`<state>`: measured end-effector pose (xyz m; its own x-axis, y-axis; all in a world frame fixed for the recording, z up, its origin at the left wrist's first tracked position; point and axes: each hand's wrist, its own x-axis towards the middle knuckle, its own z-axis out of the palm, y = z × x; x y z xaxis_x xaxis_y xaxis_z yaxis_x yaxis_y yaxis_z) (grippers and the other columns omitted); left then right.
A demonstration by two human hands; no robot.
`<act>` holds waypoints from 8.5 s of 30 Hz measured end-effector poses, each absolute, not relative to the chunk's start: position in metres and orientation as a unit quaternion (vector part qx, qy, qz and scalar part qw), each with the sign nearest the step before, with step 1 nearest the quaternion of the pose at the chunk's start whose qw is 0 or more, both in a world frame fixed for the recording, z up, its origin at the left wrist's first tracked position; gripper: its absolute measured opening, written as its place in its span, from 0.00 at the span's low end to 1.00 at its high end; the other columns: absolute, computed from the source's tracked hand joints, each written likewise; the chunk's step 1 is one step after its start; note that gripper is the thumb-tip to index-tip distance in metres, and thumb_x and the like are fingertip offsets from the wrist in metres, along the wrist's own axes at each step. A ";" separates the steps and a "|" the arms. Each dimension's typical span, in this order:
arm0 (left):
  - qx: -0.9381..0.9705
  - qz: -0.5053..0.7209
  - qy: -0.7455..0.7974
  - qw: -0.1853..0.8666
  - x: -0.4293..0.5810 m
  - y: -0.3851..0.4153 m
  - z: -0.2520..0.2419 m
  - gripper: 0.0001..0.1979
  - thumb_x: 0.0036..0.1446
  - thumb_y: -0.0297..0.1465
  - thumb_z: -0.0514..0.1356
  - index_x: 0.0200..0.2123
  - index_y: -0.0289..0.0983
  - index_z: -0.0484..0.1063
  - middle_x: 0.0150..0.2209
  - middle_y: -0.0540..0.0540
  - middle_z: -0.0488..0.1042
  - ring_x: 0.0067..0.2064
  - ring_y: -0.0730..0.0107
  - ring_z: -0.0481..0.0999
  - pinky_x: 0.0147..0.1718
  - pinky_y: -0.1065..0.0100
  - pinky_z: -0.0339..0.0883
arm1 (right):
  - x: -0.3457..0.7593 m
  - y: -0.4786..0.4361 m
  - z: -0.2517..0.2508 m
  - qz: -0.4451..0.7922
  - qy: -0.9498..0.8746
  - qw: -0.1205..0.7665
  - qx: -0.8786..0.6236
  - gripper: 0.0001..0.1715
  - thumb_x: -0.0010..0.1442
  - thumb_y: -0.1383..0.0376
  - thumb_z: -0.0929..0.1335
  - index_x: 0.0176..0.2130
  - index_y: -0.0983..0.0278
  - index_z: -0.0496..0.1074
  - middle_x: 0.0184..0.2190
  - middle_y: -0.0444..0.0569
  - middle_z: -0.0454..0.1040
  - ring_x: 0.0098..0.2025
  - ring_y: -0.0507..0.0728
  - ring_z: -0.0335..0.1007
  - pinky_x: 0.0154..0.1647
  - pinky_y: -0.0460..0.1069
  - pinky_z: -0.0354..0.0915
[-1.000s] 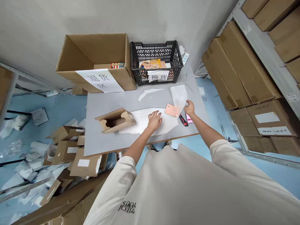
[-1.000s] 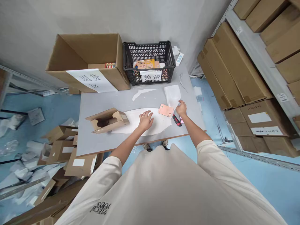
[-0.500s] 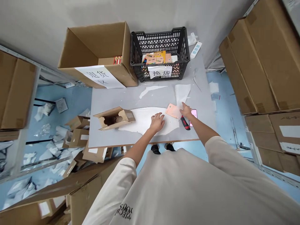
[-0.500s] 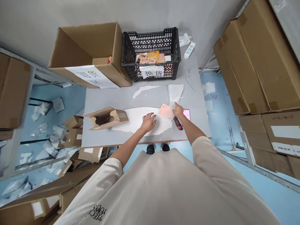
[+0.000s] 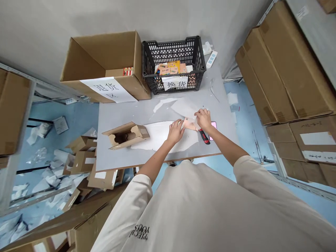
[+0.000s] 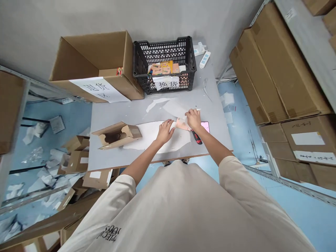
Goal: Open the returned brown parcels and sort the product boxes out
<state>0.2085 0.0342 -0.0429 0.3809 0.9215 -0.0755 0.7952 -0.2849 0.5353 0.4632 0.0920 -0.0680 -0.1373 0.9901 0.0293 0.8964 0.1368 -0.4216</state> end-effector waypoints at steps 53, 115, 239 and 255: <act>0.668 0.071 0.716 0.190 -0.102 -0.027 -0.019 0.21 0.75 0.39 0.53 0.57 0.42 0.84 0.64 0.31 0.77 0.73 0.38 0.67 0.71 0.33 0.53 | 0.051 0.054 -0.006 0.209 -0.858 -0.025 -0.468 0.25 0.74 0.68 0.65 0.64 0.66 0.79 0.63 0.67 0.76 0.63 0.72 0.73 0.63 0.60 0.68; 0.799 -0.052 0.516 0.304 0.241 0.032 -0.131 0.28 0.70 0.24 0.55 0.71 0.37 0.71 0.74 0.32 0.70 0.74 0.42 0.67 0.71 0.44 0.56 | 0.448 0.023 -0.132 0.196 -0.798 -0.064 -0.566 0.23 0.72 0.76 0.62 0.55 0.70 0.83 0.52 0.66 0.85 0.56 0.69 0.76 0.61 0.60 0.60; 0.239 0.507 0.574 0.598 0.172 0.315 -0.031 0.17 0.53 0.27 0.77 0.47 0.34 0.83 0.34 0.47 0.80 0.39 0.66 0.84 0.47 0.59 0.83 | 0.350 0.316 -0.011 0.563 -0.281 0.466 -0.622 0.13 0.57 0.67 0.81 0.42 0.63 0.81 0.32 0.47 0.85 0.37 0.55 0.84 0.43 0.49 0.81; 0.245 0.501 0.620 0.551 0.164 0.262 -0.052 0.16 0.55 0.29 0.74 0.47 0.40 0.79 0.55 0.40 0.78 0.51 0.63 0.83 0.53 0.57 0.80 | 0.361 0.256 -0.016 0.612 -0.230 0.451 -0.607 0.05 0.68 0.72 0.76 0.40 0.63 0.80 0.36 0.51 0.87 0.43 0.56 0.88 0.59 0.54 0.82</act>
